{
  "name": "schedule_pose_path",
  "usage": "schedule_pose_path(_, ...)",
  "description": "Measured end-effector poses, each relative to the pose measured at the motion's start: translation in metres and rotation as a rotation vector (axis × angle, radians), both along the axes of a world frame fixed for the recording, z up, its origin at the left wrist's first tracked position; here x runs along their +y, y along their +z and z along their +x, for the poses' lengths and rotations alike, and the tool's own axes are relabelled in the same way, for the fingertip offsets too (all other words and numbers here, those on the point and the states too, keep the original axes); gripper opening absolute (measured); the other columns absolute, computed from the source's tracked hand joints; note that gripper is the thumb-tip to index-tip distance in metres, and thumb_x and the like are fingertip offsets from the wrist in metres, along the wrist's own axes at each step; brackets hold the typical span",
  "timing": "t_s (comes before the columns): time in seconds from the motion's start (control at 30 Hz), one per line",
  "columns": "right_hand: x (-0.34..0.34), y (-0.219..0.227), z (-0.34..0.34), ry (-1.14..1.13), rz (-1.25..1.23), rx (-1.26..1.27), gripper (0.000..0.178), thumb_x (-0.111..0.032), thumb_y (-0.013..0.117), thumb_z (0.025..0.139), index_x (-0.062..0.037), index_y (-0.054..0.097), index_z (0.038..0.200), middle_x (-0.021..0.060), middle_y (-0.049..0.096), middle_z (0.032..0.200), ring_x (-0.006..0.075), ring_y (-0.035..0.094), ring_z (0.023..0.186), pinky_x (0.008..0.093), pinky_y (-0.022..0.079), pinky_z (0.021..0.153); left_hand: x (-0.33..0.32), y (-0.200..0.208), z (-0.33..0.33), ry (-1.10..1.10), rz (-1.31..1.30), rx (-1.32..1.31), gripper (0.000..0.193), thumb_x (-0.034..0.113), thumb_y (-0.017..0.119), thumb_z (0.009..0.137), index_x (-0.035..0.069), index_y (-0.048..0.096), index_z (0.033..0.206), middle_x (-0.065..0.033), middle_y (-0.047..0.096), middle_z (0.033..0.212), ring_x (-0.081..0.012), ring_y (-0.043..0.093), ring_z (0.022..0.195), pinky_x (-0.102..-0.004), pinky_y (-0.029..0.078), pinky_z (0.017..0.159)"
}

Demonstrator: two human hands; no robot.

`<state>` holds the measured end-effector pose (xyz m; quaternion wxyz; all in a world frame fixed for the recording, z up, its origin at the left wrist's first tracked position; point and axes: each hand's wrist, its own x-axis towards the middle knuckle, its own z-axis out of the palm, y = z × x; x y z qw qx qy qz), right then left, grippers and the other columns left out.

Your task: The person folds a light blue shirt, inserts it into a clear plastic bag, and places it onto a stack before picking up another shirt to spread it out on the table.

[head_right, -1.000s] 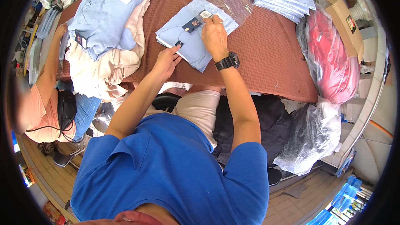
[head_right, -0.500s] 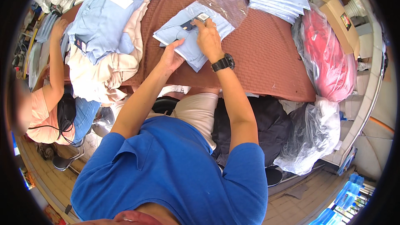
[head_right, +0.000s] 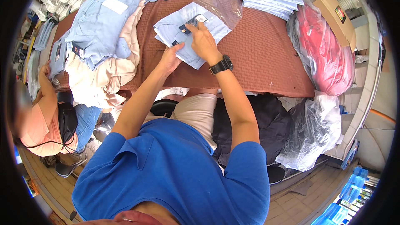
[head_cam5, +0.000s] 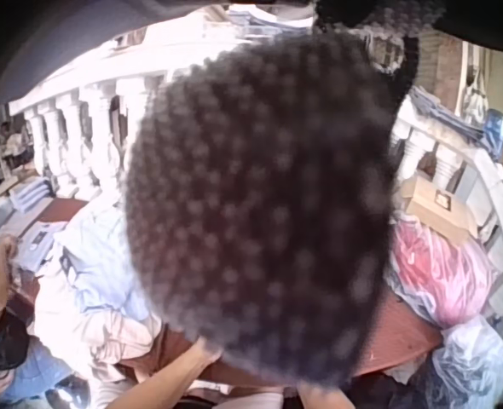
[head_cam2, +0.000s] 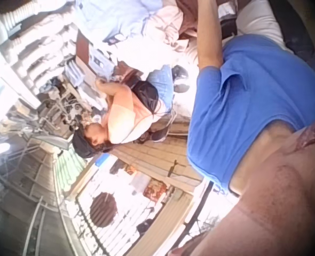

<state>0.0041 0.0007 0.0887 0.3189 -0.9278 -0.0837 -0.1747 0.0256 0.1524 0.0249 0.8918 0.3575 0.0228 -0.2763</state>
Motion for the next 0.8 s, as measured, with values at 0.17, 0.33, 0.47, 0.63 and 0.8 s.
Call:
schedule_pose_path(0.17,0.002,0.008,-0.007,0.003,0.029,0.026,0.043,0.006,0.054,0.088,-0.0052,0.064,0.129,0.0227,0.057,0.106,0.0413,0.061,0.096,0.0454,0.050,0.084,-0.006,0.000,-0.005,0.018,-0.031,-0.022,0.048,0.001,0.057,0.094,0.000,0.042,0.140,-0.0140,0.056,0.134,-0.0286,0.058,0.122,-0.0465,0.051,0.103)
schedule_pose_path(0.33,0.003,0.011,-0.013,0.013,0.027,0.010,0.044,0.005,0.055,0.088,-0.0064,0.063,0.130,0.0196,0.057,0.105,0.0392,0.060,0.097,0.0439,0.050,0.084,-0.012,0.007,-0.010,0.013,-0.043,-0.029,0.050,-0.001,0.056,0.094,-0.001,0.039,0.141,-0.0146,0.055,0.134,-0.0283,0.058,0.122,-0.0455,0.051,0.103)
schedule_pose_path(0.47,0.009,0.021,-0.023,-0.079,-0.052,0.034,0.042,-0.004,0.060,0.088,-0.0077,0.062,0.130,0.0174,0.055,0.106,0.0382,0.060,0.099,0.0445,0.050,0.085,-0.016,0.014,-0.024,0.034,0.029,-0.066,0.049,0.000,0.056,0.095,0.001,0.041,0.141,-0.0140,0.053,0.137,-0.0265,0.056,0.123,-0.0420,0.049,0.102)
schedule_pose_path(0.63,0.024,0.031,-0.021,-0.168,-0.133,-0.144,0.042,-0.018,0.068,0.086,-0.0046,0.060,0.125,0.0169,0.055,0.108,0.0370,0.060,0.098,0.0455,0.050,0.083,-0.019,0.004,-0.036,0.085,0.017,-0.130,0.053,-0.001,0.057,0.094,0.002,0.038,0.143,-0.0131,0.054,0.135,-0.0268,0.058,0.122,-0.0424,0.050,0.101)
schedule_pose_path(0.8,0.027,0.017,0.014,-0.184,0.128,-0.095,0.039,-0.020,0.072,0.084,0.0005,0.063,0.116,0.0170,0.061,0.101,0.0372,0.061,0.092,0.0458,0.051,0.079,-0.020,-0.010,-0.037,0.065,0.016,-0.078,0.053,0.000,0.058,0.094,0.001,0.038,0.143,-0.0135,0.055,0.134,-0.0270,0.058,0.122,-0.0426,0.049,0.101)
